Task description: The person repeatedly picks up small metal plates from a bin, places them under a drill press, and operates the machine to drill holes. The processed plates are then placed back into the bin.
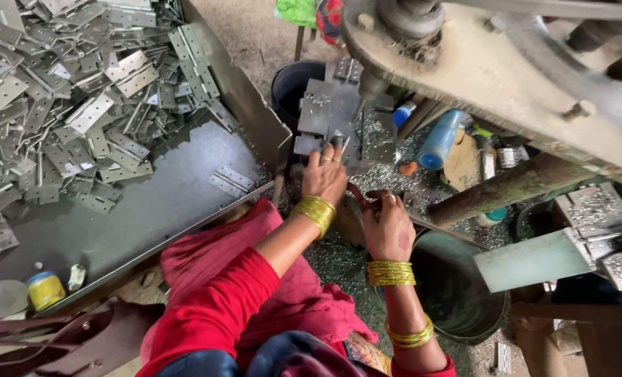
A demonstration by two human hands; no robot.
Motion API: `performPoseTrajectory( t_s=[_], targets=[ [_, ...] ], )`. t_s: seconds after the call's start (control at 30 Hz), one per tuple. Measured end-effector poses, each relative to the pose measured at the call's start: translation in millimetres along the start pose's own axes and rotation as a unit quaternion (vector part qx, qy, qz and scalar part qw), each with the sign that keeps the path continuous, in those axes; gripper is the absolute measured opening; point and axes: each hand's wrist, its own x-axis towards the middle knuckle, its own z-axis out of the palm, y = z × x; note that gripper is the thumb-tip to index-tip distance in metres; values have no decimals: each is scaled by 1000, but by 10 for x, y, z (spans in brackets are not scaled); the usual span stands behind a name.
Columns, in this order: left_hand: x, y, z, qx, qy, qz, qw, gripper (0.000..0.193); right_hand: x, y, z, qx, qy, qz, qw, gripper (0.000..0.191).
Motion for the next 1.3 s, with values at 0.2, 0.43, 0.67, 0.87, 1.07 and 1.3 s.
performPoseTrajectory(
  t_s=[0.2, 0.43, 0.67, 0.87, 1.07, 1.3],
  targets=[
    [286, 87, -39, -16, -105, -6, 994, 30, 70, -113, -92, -9, -25, -29, 999, 24],
    [231, -55, -324, 12, -103, 19, 994, 33, 58, -157, -113, -27, -25, -34, 999, 28],
    [522, -22, -482, 20, -107, -45, 993, 40, 18, 378, 262, -61, -67, -5, 996, 37],
    [501, -44, -296, -14, -101, -53, 993, 41, -468, 1094, 1023, -46, -153, 128, 979, 42],
    [324, -94, -279, -34, -74, -32, 996, 43, -620, 1378, 1322, -8, -128, 110, 986, 41],
    [332, -129, -387, -39, -147, -31, 988, 37, -332, 1341, 1045, -20, -159, 71, 985, 39]
  ],
)
